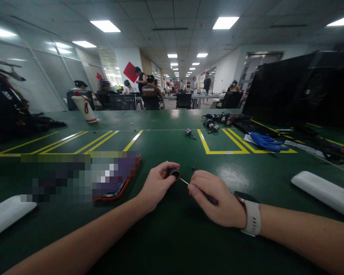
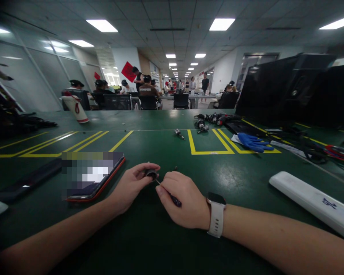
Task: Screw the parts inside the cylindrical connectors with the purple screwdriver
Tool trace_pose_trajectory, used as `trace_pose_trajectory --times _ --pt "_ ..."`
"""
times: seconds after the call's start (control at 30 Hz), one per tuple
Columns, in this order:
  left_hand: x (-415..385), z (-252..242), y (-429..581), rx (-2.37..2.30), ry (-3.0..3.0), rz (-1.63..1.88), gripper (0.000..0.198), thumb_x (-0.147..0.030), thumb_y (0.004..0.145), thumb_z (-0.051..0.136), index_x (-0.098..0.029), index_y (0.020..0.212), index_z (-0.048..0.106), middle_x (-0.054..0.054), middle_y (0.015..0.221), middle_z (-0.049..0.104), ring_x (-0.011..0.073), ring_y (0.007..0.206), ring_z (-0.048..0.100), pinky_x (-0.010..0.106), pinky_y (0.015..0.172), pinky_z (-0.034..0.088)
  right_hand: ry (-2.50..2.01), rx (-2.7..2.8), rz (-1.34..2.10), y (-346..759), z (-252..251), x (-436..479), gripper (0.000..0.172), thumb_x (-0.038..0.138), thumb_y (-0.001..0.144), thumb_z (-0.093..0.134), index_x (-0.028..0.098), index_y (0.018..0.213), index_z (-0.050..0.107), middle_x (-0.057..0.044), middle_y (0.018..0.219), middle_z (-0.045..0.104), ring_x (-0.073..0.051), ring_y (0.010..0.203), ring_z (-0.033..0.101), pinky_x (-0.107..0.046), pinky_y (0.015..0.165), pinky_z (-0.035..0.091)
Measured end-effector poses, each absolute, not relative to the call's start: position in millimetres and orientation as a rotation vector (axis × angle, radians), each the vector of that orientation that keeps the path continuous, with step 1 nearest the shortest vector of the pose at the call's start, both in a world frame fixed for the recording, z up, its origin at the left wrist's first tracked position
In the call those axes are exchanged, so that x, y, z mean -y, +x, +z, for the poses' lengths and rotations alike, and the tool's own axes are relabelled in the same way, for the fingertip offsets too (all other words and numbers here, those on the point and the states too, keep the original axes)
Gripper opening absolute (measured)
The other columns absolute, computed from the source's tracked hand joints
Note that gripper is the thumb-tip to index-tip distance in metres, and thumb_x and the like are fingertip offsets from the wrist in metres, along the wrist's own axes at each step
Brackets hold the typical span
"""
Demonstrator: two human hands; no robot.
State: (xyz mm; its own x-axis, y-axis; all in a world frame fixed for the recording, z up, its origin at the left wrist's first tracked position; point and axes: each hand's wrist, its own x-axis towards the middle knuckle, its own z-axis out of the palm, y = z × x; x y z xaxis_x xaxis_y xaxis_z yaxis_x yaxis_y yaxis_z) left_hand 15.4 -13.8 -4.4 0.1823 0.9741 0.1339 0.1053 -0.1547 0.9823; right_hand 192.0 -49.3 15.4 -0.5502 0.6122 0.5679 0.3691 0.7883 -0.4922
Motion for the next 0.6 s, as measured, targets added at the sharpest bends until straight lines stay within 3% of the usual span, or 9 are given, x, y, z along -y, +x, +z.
trace_pose_trajectory --times 0.6 --pt "16.0 -0.9 17.2 -1.145 1.43 1.125 0.024 -0.015 0.07 0.059 -0.016 0.093 0.064 0.007 0.097 0.068 0.0202 0.089 0.063 0.035 0.083 0.048 -0.746 2.232 0.398 193.3 14.4 49.6 0.022 0.016 0.089 0.039 0.016 0.071 0.051 -0.003 0.07 0.052 -0.014 0.065 0.047 -0.027 0.061 0.038"
